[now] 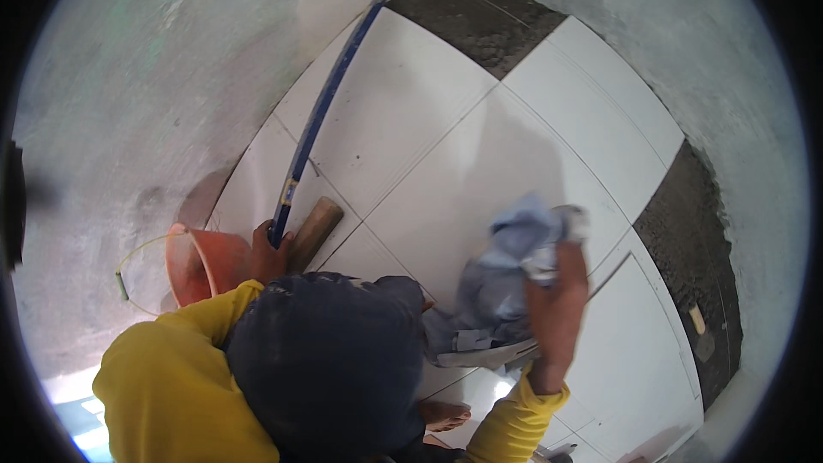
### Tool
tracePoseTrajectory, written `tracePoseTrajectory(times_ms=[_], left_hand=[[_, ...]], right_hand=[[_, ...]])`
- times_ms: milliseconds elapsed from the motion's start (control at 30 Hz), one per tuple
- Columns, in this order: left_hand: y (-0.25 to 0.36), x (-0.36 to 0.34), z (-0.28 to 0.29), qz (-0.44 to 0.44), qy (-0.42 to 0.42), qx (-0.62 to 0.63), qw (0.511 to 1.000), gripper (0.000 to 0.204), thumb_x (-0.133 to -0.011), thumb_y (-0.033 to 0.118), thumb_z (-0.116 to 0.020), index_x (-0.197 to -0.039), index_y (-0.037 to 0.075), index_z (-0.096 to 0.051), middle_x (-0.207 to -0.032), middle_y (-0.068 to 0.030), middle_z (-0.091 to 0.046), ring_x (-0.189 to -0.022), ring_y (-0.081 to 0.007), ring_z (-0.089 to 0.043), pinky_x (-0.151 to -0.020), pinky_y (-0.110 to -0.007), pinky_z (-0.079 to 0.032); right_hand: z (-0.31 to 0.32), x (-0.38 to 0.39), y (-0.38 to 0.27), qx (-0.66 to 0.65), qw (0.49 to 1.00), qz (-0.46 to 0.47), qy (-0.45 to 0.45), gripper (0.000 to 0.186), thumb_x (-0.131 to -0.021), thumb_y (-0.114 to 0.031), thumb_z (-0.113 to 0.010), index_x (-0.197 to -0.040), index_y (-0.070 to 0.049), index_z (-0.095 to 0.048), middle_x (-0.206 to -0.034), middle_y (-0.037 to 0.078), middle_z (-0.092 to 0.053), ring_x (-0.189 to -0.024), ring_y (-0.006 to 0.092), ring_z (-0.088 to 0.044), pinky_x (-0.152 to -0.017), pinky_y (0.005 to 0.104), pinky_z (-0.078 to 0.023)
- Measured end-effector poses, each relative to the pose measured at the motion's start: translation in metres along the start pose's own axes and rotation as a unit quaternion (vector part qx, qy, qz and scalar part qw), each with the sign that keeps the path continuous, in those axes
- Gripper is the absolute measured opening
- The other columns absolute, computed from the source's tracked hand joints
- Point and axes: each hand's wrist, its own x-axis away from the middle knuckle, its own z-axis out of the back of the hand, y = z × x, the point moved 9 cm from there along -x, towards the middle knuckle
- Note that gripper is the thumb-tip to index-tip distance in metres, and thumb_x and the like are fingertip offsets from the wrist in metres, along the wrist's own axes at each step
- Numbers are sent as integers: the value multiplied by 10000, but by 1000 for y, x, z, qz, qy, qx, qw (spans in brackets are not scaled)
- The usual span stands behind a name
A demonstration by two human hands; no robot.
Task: The person spreads cement on the floor with a trowel, places white tiles, and taps them with a rubber mallet to level them. They use a spirit level to check alignment and wipe the tiles with a cloth.
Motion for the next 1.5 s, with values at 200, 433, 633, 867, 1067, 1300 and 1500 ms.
tracePoseTrajectory(times_ms=[200,433,633,867,1067,1300,1500], left_hand=[[-19,3,-4,-11,6,1,1000,650,-1024,348,-741,-1464,-63,-496,-1358,-280,-605,-1243,-389,-634,-1080,-432,-494],[-32,-7,5,32,18,-47,998,601,-973,269,-771,-1416,-62,-537,-1306,-288,-625,-1210,-447,-631,-1055,-472,-495],[-54,-11,2,-45,-1,-97,994,553,-940,250,-782,-1355,-48,-569,-1265,-294,-632,-1180,-462,-631,-1027,-497,-500],[14,-34,30,-100,19,-72,992,514,-913,236,-792,-1305,-34,-597,-1226,-295,-640,-1152,-472,-632,-1004,-517,-504],[73,-52,93,-155,7,-133,979,542,-872,234,-836,-1305,-16,-627,-1190,-275,-659,-1144,-466,-634,-999,-515,-505],[157,-56,196,-183,99,-288,935,600,-879,375,-856,-1331,42,-644,-1255,-180,-671,-1206,-405,-630,-997,-508,-525],[142,-120,230,-268,108,-316,904,688,-914,601,-746,-1356,80,-658,-1276,-125,-674,-1224,-360,-637,-1018,-497,-530]], right_hand=[[16,-55,14,-472,844,-163,198,399,-879,30,-741,-1270,36,-660,-1141,103,-742,-1000,170,-697,-934,328,-545],[-128,-77,-63,-480,850,-214,37,522,-931,-223,-826,-1333,49,-634,-1207,155,-737,-1063,234,-714,-983,340,-536],[-185,-15,-85,-335,904,-130,-233,551,-982,-303,-802,-1412,-4,-631,-1293,174,-731,-1143,269,-726,-974,358,-549],[-138,61,-2,-340,900,-205,-177,465,-1000,-213,-783,-1409,-39,-646,-1246,138,-742,-1097,246,-717,-968,381,-564],[-110,87,39,-345,892,-245,-159,472,-1019,-168,-741,-1446,-17,-608,-1305,158,-708,-1181,246,-680,-1022,375,-535],[-105,83,41,-343,896,-232,-161,461,-1020,-165,-733,-1438,-11,-614,-1291,137,-713,-1145,227,-680,-1011,359,-531],[-106,98,72,-370,884,-255,-130,555,-1015,-269,-749,-1466,13,-588,-1332,166,-678,-1182,244,-657,-1049,380,-500]])
